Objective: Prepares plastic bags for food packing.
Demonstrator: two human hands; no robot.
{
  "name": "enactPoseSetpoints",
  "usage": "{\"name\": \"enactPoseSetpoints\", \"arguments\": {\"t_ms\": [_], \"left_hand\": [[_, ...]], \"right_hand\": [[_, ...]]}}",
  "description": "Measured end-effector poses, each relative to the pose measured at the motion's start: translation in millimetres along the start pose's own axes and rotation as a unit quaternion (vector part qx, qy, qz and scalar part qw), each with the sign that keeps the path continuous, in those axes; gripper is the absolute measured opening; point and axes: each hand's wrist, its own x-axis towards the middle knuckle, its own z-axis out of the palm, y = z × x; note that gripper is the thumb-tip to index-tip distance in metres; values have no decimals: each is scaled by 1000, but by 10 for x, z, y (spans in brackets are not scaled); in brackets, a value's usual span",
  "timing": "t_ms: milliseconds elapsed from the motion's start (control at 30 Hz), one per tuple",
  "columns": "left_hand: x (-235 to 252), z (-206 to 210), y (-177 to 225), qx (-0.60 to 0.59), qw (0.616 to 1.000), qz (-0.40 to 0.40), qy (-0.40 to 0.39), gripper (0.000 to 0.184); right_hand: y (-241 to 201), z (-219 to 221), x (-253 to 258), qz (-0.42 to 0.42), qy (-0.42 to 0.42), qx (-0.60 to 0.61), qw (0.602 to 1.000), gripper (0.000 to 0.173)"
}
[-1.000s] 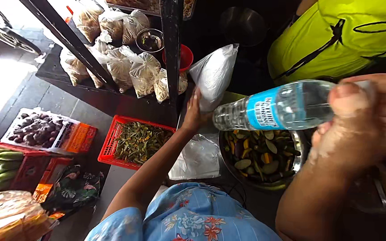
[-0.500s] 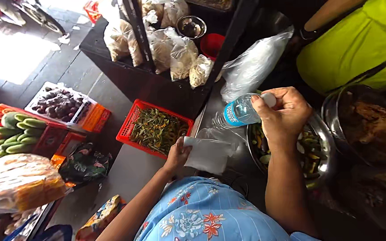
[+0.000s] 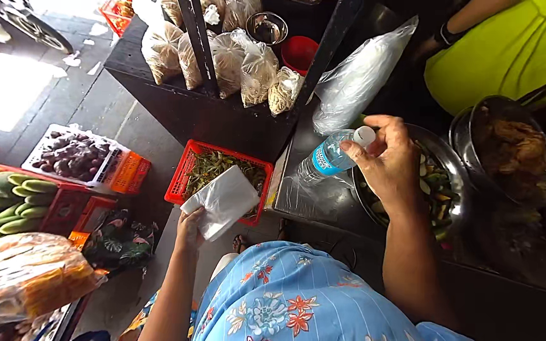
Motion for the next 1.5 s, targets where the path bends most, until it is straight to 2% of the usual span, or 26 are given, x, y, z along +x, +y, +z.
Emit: {"name": "enactPoseSetpoints", "arguments": {"t_ms": [33,67,133,200,233,300,333,367,400,467,500,533,633,700,767,800,900,1000,1100,1200,1267,1367,1433,1500], "left_hand": [[29,-13,-6,-14,1000,-2,11,24],[43,-11,0,-20,1000,2,13,21],[35,35,54,9,1000,27,0,17],[7,97,124,90,991,91,-49,15],[4,133,155,148,975,142,-90,17],[-3,251,252,284,910,252,-168,22],[-15,353,320,342,866,310,-195,23],[-42,487,390,376,825,365,-212,24],[-66,635,445,387,792,413,-229,25],[-117,935,530,376,758,450,-286,26],[-141,1095,566,376,753,435,-320,35],[-155,1271,585,382,749,410,-354,51],[-126,1840,442,402,728,391,-395,104],[-108,2181,258,459,691,424,-362,120],[-117,2448,76,534,647,447,-312,133],[-136,2549,1,557,638,440,-298,134],[-131,2711,-175,553,657,428,-284,117],[-103,2747,-152,544,661,432,-284,106],[-88,2724,-75,556,660,414,-290,107],[-34,2696,-35,543,664,411,-309,108],[-42,2699,24,557,655,396,-322,108],[-113,2635,199,601,615,385,-335,107],[-186,2465,393,581,619,405,-340,91],[-248,2186,704,527,643,432,-350,56]], "right_hand": [[-22,-6,-62,6,7,8,1000,75],[-34,6,-151,6,29,21,999,77],[-10,56,-407,9,53,42,998,54],[95,182,-676,19,-18,-2,1000,34],[177,297,-764,30,-83,-43,995,33],[365,575,-849,86,-222,-106,965,40],[489,723,-867,100,-254,-132,953,45],[616,852,-884,97,-260,-152,949,45],[733,955,-909,75,-235,-168,954,38],[909,1096,-970,8,-136,-172,976,24],[935,1123,-982,-19,-95,-165,982,23],[923,1128,-987,-39,-72,-154,985,24],[755,1067,-1006,-35,-114,-118,986,26],[712,1061,-1018,-27,-144,-105,984,27],[761,1128,-1042,-48,-108,-91,989,26],[782,1146,-1049,-58,-91,-81,991,25],[776,1133,-1072,-96,-58,-52,992,21],[661,935,-1076,-129,-75,37,988,20],[428,419,-1018,-159,-122,163,966,20],[200,-158,-945,-190,-117,233,947,20],[139,-408,-887,-170,-108,255,946,20],[142,-532,-760,-123,-118,279,945,17],[142,-526,-696,-110,-121,240,957,18],[111,-484,-651,-121,-117,182,969,19]]}}
